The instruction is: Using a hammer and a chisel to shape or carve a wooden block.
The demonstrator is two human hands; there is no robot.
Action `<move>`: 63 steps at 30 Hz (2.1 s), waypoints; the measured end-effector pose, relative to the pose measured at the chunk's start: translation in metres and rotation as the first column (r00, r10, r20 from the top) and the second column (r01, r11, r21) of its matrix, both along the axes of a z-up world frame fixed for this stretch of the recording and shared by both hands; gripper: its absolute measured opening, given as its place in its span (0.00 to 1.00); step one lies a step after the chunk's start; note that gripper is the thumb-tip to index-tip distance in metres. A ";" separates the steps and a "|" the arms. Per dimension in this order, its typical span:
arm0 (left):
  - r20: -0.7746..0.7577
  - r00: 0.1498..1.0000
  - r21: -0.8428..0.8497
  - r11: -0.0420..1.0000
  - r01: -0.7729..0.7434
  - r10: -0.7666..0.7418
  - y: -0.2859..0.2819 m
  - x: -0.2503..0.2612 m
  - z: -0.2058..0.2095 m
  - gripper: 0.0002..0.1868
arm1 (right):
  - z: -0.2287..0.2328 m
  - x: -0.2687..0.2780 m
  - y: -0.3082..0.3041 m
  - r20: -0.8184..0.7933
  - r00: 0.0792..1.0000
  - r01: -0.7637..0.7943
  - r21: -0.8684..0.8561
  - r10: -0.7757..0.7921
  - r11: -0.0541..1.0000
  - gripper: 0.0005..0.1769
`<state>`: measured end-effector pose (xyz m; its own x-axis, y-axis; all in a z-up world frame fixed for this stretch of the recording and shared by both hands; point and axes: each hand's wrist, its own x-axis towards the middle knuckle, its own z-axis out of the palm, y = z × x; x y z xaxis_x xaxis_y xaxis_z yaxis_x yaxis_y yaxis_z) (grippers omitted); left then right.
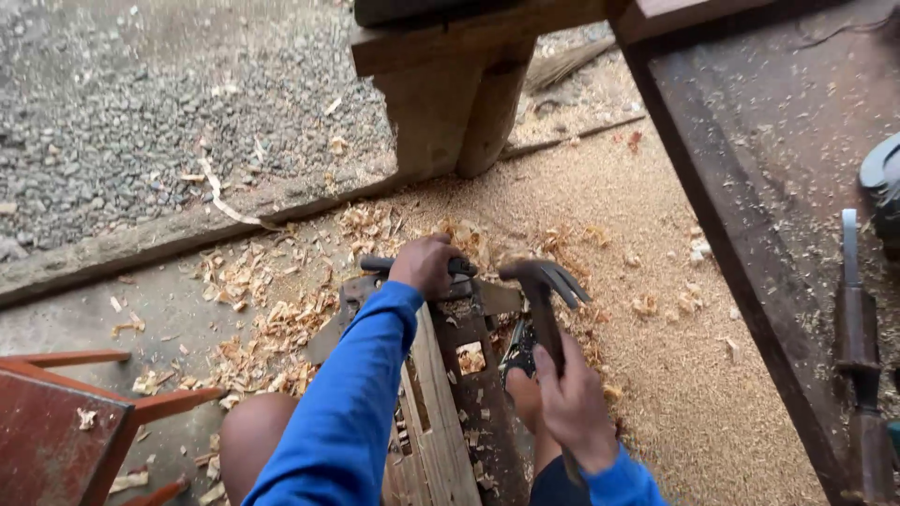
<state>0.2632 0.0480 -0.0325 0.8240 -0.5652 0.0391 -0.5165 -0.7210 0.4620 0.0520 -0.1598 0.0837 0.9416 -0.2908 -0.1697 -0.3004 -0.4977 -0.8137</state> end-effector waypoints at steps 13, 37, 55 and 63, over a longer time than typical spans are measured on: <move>-0.225 0.968 -0.757 0.604 -0.248 0.115 -0.041 -0.221 0.100 0.19 | 0.038 -0.158 -0.041 -0.042 0.964 0.229 0.632 -0.263 0.740 0.17; -0.321 0.938 -0.527 0.798 -0.292 0.132 -0.059 -0.283 0.056 0.22 | 0.133 -0.168 -0.029 -0.240 0.958 -0.231 -0.316 0.158 0.920 0.16; -0.269 0.953 -0.562 0.781 -0.271 0.137 -0.064 -0.282 0.060 0.17 | 0.152 -0.171 -0.050 -0.051 0.995 -0.095 -0.439 0.081 0.893 0.12; -0.351 0.936 -0.552 0.807 -0.209 0.003 -0.066 -0.274 0.062 0.20 | 0.201 -0.157 -0.042 0.186 0.849 -0.320 -0.565 0.495 0.760 0.13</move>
